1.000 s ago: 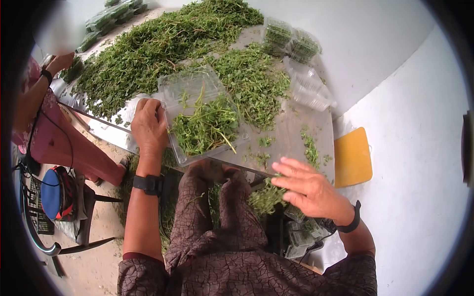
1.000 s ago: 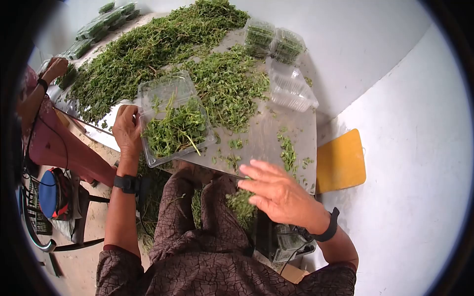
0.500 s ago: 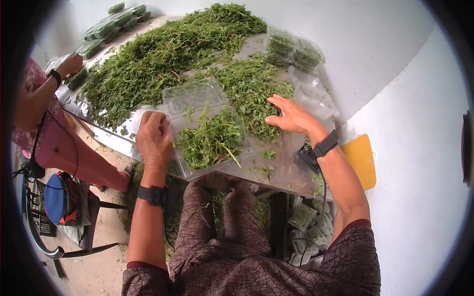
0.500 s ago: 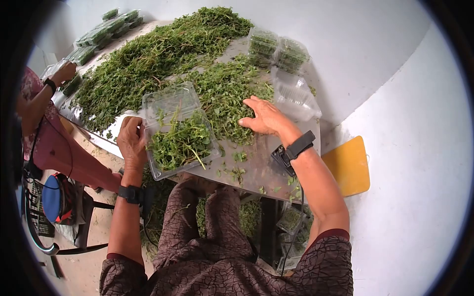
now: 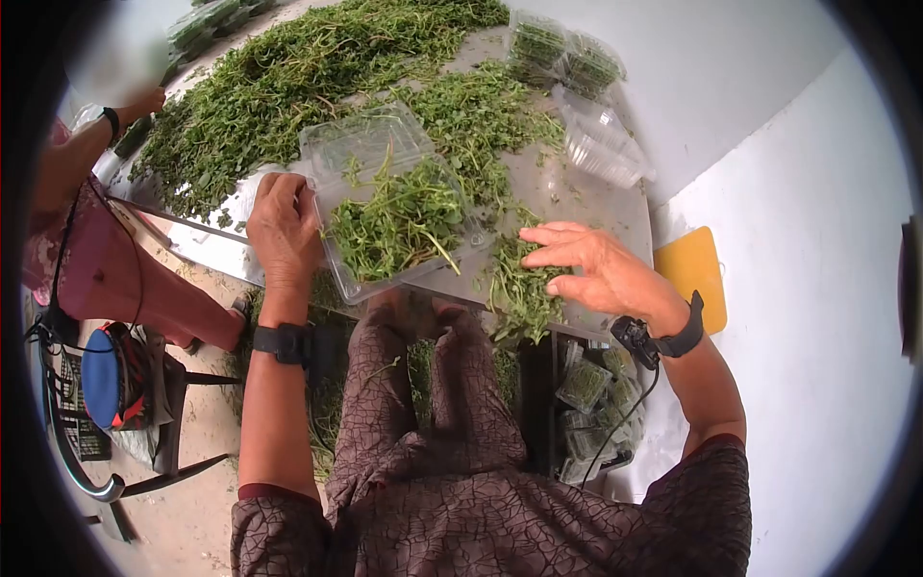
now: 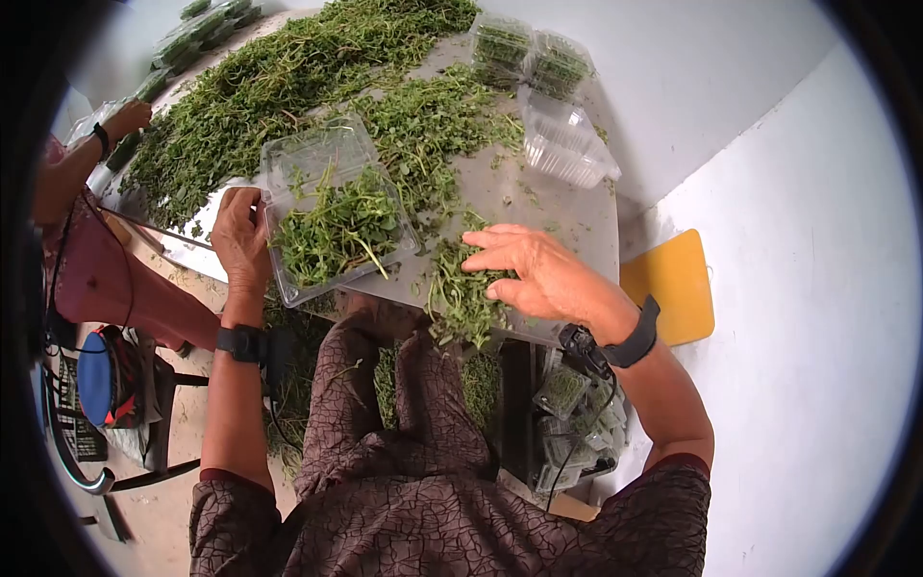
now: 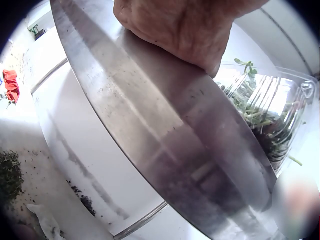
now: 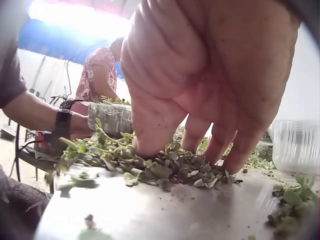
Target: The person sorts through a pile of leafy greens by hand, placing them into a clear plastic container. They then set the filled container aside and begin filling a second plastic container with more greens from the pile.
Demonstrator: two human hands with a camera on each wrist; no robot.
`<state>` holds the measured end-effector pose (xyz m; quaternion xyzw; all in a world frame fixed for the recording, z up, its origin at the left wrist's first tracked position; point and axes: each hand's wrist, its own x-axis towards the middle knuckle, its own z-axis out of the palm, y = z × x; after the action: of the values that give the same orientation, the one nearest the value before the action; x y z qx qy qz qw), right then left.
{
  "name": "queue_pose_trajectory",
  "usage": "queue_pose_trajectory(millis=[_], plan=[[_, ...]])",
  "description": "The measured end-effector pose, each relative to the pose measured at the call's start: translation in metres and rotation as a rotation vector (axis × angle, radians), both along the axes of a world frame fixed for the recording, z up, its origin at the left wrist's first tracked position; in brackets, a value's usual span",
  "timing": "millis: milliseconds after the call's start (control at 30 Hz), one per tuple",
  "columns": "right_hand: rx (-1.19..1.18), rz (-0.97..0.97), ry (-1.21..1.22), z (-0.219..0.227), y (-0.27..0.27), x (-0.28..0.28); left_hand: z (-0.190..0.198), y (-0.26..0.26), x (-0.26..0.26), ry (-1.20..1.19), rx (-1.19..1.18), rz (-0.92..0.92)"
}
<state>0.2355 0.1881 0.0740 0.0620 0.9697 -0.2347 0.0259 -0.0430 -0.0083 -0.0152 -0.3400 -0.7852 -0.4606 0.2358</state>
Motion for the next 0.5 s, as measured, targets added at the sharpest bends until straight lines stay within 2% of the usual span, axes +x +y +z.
queue_pose_trajectory(millis=[300,367,433,500], plan=[[-0.087,0.047,0.012,0.001,-0.025,0.047,-0.005,0.001,-0.004,0.029,0.004,0.000],[-0.136,0.063,-0.011,0.005,-0.026,0.054,-0.003,0.000,-0.004,0.095,-0.013,0.015],[-0.129,0.020,0.065,0.006,-0.024,0.058,-0.003,-0.001,-0.003,0.072,-0.012,0.000],[0.004,-0.268,0.289,0.001,-0.015,0.059,-0.003,-0.001,-0.005,0.050,-0.015,-0.003]])
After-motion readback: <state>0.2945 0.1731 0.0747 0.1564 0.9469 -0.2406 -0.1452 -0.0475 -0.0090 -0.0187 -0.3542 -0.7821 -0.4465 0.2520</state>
